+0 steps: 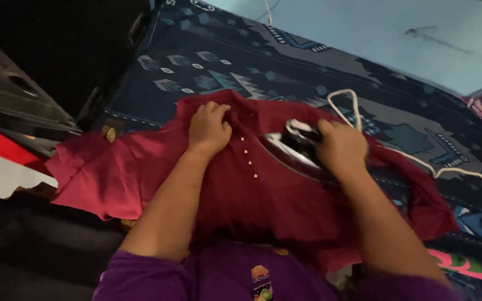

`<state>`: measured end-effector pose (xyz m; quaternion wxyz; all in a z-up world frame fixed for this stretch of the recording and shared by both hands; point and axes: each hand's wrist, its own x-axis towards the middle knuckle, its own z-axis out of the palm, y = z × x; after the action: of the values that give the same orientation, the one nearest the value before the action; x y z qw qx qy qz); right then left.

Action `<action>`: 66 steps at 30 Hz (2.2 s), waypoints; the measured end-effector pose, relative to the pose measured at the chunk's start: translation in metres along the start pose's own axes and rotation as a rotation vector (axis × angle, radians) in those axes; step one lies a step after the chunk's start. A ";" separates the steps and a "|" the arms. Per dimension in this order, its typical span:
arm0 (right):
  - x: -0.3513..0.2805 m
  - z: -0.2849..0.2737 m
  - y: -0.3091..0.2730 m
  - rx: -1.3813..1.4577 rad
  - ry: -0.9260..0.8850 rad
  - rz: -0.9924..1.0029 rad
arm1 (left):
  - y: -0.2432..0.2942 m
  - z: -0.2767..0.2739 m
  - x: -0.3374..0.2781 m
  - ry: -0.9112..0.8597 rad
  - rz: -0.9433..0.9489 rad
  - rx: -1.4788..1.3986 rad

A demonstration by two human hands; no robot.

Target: The person irons a maroon long-sleeved shirt laid out on a patterned ironing board. They first spray the shirt with water from a spray bottle, then use an electric iron to smooth the fabric, focusing on the sleeves and the main body of the shirt.

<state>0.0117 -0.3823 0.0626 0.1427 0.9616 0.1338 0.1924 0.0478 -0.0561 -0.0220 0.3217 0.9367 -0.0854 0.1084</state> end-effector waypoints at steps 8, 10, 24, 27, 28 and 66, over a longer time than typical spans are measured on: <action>0.056 0.025 -0.030 0.144 0.099 -0.118 | -0.003 0.003 -0.004 0.014 0.005 0.092; 0.038 0.012 -0.016 0.139 0.014 -0.152 | 0.006 -0.006 -0.007 -0.029 -0.030 0.086; 0.062 0.043 0.005 -0.001 0.105 0.088 | 0.007 -0.001 -0.005 -0.039 -0.011 0.144; 0.087 0.050 -0.004 0.045 0.158 0.140 | 0.004 0.001 -0.007 -0.023 -0.010 0.166; 0.090 0.047 -0.005 0.047 0.124 0.135 | 0.004 0.001 -0.009 0.001 -0.002 0.157; -0.122 -0.060 0.064 0.099 -0.309 0.193 | 0.137 0.086 0.038 -0.372 -0.061 -0.033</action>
<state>-0.1090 -0.4661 0.0963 0.0947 0.9940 0.0270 0.0484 0.0660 -0.2195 0.0017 0.3187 0.9374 -0.1165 -0.0780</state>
